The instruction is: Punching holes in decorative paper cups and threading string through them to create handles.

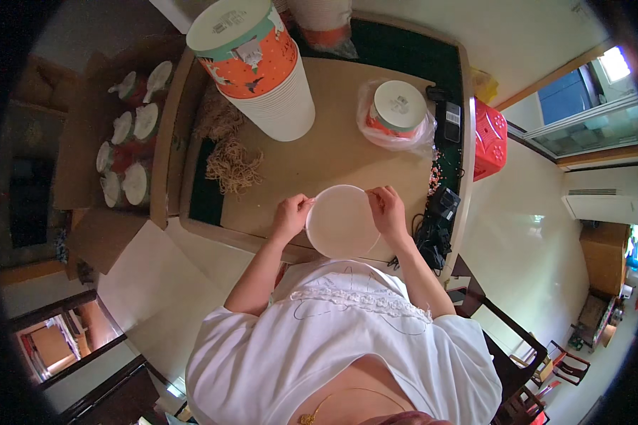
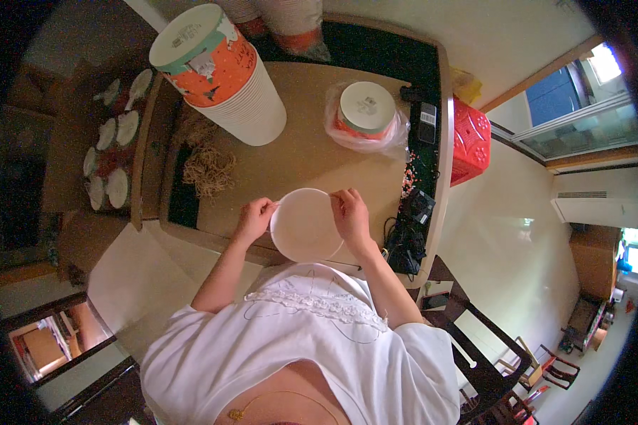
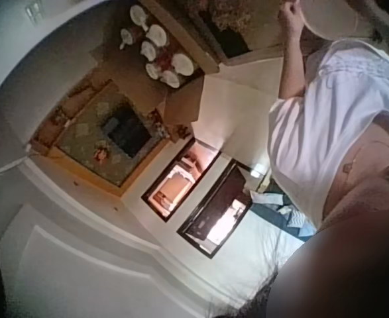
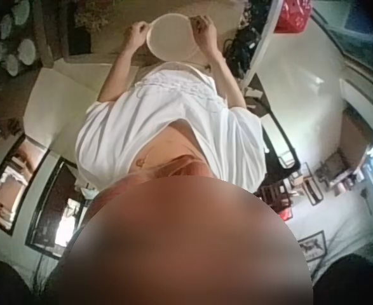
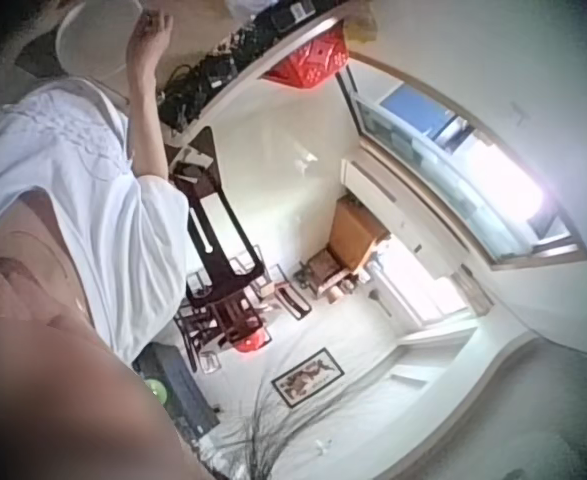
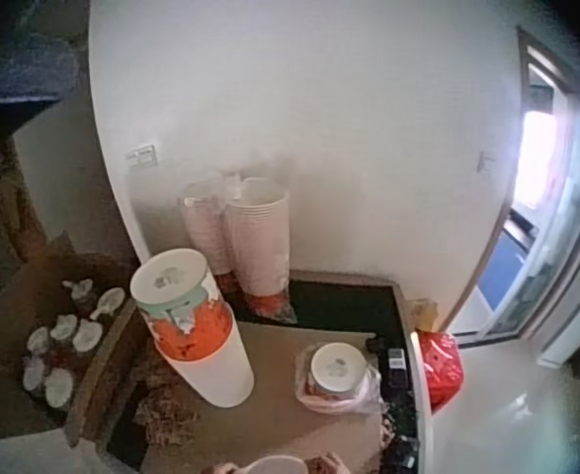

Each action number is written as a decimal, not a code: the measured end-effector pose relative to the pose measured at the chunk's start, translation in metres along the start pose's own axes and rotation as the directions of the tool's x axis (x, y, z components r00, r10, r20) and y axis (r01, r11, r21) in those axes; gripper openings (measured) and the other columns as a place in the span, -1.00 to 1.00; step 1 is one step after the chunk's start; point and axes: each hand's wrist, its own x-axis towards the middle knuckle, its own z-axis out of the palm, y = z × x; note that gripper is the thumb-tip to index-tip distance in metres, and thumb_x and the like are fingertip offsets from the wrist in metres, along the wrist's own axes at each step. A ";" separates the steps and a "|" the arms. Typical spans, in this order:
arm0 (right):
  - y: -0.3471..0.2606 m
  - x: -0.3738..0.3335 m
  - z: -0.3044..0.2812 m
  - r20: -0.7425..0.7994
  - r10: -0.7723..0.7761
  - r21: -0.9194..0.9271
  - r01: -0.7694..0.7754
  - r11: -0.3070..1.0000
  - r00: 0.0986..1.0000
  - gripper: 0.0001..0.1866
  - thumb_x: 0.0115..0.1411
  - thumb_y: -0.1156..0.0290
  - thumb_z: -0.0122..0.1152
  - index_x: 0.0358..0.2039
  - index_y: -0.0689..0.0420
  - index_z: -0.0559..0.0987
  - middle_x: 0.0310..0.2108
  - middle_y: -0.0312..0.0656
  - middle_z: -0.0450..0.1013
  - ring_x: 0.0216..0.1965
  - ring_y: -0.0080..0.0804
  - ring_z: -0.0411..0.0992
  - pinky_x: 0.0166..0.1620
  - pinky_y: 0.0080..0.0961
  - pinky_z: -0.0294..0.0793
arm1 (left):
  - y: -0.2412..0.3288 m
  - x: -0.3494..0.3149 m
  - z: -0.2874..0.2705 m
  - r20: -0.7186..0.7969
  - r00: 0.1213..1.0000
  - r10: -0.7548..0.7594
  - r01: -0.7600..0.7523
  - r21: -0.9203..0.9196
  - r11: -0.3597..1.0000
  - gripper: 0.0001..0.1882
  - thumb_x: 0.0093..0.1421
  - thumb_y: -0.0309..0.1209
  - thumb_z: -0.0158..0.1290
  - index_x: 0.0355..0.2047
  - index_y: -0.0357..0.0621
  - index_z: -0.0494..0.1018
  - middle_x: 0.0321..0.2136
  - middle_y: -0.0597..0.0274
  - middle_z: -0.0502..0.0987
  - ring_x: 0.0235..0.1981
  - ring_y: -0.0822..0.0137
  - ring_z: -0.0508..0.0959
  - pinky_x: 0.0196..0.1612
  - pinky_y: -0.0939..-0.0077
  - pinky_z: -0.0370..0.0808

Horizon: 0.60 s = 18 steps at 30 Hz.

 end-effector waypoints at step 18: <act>0.088 -0.001 0.003 0.769 0.575 -0.149 -0.795 0.588 0.281 -0.67 0.17 0.10 -0.02 -0.21 0.03 0.54 -0.51 -0.35 0.46 -0.62 -0.60 0.36 -0.61 -0.67 0.29 | -0.077 -0.006 0.056 0.865 0.278 -0.418 0.895 -0.076 0.439 -0.60 0.20 0.04 -0.18 -0.29 0.06 0.50 -0.46 0.22 0.55 -0.50 0.32 0.55 -0.55 0.31 0.49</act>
